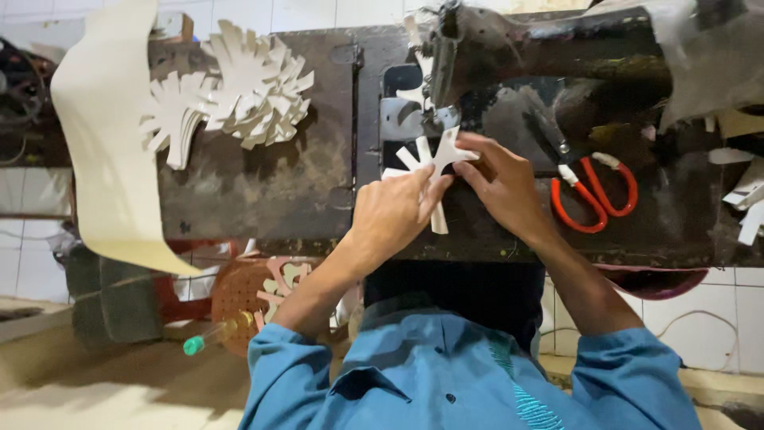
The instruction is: The person sits at an industrial sewing machine and stitches white cut shoe components, feeding each piece under the needle and guiding it while sewing. They place finished pieces on a growing pile on the left of the machine table, briefly use scissors to trim threads, and continue stitching more pieces one after another.
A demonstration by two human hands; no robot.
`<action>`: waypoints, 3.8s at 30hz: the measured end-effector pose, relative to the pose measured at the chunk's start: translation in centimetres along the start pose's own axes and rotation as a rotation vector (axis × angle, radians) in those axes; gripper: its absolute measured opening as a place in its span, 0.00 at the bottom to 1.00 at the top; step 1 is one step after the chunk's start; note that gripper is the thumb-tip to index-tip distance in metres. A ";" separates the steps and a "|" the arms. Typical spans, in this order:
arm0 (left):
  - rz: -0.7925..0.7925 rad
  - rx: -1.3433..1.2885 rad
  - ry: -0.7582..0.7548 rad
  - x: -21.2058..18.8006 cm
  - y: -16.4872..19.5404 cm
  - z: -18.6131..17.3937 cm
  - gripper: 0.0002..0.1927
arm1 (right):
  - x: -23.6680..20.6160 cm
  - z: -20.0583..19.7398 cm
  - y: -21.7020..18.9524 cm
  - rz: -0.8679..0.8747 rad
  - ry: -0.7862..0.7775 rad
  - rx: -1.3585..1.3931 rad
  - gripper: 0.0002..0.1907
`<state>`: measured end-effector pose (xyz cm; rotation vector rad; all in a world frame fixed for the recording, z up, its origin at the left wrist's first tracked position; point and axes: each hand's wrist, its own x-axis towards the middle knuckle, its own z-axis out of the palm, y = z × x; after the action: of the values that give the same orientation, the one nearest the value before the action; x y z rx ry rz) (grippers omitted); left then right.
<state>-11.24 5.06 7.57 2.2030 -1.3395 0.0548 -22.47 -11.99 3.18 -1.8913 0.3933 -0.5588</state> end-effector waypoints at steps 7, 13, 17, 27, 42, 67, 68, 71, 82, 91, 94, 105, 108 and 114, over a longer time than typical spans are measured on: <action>-0.028 0.018 0.136 0.1 -1.2 -0.2 0.10 | 2.8 -0.3 1.1 -0.271 -0.097 -0.273 0.10; 0.219 0.021 0.142 2.1 -3.0 2.6 0.21 | 4.0 -0.2 0.9 -0.412 -0.188 -0.343 0.10; 0.189 0.000 0.140 2.1 -3.9 4.3 0.18 | 6.6 -1.4 0.3 -0.275 -0.158 -0.251 0.11; 0.107 -0.015 0.179 2.0 -3.6 5.5 0.16 | 11.4 -2.4 4.4 -0.321 -0.085 0.349 0.29; 0.116 -0.045 0.137 2.1 -3.4 4.8 0.19 | 11.0 -2.1 7.7 0.267 -0.103 0.163 0.09; 0.103 0.111 0.134 2.5 -3.8 4.3 0.18 | 10.0 -2.2 6.4 0.262 -0.161 -0.092 0.11; 0.099 0.112 0.128 2.5 -3.9 4.3 0.18 | 10.0 -2.2 6.3 0.229 -0.152 -0.100 0.10; 0.105 0.111 0.135 2.6 -4.3 4.1 0.19 | 10.0 -2.3 6.1 0.224 -0.153 -0.029 0.10; 0.074 0.112 0.090 4.0 -7.4 4.7 0.16 | 9.9 -2.0 5.9 0.293 -0.157 -0.109 0.11; 0.110 0.060 0.143 5.8 -8.4 4.9 0.16 | 10.2 -1.9 6.4 0.298 -0.200 -0.078 0.12; 0.090 -0.004 0.131 5.6 -7.7 4.6 0.18 | 10.4 -1.7 6.6 0.211 -0.221 0.151 0.12; 0.064 -0.026 0.078 6.2 -8.0 4.8 0.24 | 10.5 -1.2 7.0 0.117 -0.217 0.371 0.10; 0.068 -0.033 0.023 6.5 -8.6 4.7 0.24 | 10.6 -1.2 7.1 0.104 -0.233 0.432 0.09; 0.069 -0.060 -0.036 7.0 -9.1 4.9 0.23 | 10.2 -1.5 5.9 0.201 -0.205 0.000 0.11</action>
<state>-1.34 0.24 1.64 2.1174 -1.4185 0.0013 -14.87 -20.60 0.21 -1.8623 0.4421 -0.2289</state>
